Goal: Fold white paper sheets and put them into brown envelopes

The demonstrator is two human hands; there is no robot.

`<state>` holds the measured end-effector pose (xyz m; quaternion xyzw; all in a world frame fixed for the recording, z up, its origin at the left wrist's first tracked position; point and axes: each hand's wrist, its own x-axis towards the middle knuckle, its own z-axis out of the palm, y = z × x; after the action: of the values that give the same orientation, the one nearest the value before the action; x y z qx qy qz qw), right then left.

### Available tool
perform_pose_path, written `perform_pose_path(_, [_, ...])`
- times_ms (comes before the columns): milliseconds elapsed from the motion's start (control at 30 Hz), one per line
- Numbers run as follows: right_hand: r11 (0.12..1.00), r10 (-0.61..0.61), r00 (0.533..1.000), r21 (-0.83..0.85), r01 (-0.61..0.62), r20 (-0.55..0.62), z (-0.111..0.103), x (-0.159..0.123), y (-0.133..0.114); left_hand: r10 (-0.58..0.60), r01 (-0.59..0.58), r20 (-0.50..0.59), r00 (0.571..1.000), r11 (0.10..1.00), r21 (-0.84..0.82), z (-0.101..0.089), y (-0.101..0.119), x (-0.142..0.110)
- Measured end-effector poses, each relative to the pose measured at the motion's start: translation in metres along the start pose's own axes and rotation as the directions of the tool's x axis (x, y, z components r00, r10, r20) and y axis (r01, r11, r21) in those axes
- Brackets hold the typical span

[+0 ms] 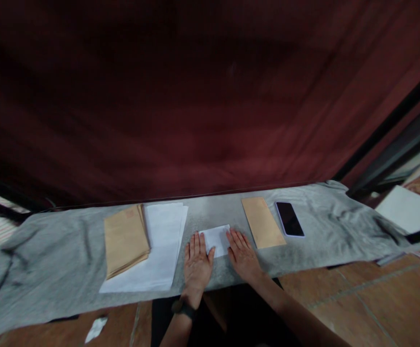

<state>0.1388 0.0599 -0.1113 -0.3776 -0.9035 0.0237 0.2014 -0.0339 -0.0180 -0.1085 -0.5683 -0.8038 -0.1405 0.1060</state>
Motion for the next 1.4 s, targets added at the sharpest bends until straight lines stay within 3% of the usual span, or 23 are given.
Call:
perform_pose_path(133, [0.992, -0.119, 0.991, 0.049, 0.116, 0.063, -0.005, -0.008, -0.007, 0.004, -0.004, 0.025, 1.0, 1.0, 0.01, 0.0, 0.0, 0.001])
perform_pose_path(500, [0.998, -0.057, 0.998, 0.0, 0.057, 0.011, -0.011, -0.026, -0.005, -0.111, 0.109, -0.065, 0.992, 0.993, -0.042, 0.0, -0.009, -0.012])
perform_pose_path(767, [0.998, -0.068, 0.998, -0.013, 0.068, -0.01, -0.011, -0.026, -0.006, -0.271, 0.249, -0.062, 0.96, 0.937, -0.244, -0.012, 0.002, -0.011])
perform_pose_path(867, [0.998, -0.063, 0.998, -0.011, 0.063, 0.0, -0.011, -0.026, -0.005, -0.359, 0.328, -0.014, 0.933, 0.868, -0.374, -0.01, -0.002, -0.005])
perform_pose_path(967, [0.998, -0.056, 0.998, -0.006, 0.056, 0.013, -0.009, -0.027, -0.004, -0.452, 0.468, 0.168, 0.876, 0.714, -0.52, -0.01, -0.014, 0.004])
perform_pose_path(1067, [0.999, -0.053, 0.998, 0.002, 0.053, 0.03, -0.008, -0.027, -0.004, -0.455, 0.537, 0.298, 0.839, 0.606, -0.587, -0.013, -0.023, 0.012])
perform_pose_path(1267, [0.998, -0.045, 0.998, 0.042, 0.044, 0.042, -0.008, -0.027, -0.004, -0.435, 0.524, 0.317, 0.843, 0.526, -0.67, -0.016, -0.023, 0.016])
perform_pose_path(1400, [0.981, -0.022, 0.998, 0.195, 0.011, 0.054, -0.009, -0.024, 0.004, -0.453, 0.497, 0.292, 0.842, 0.445, -0.745, -0.019, -0.022, 0.011])
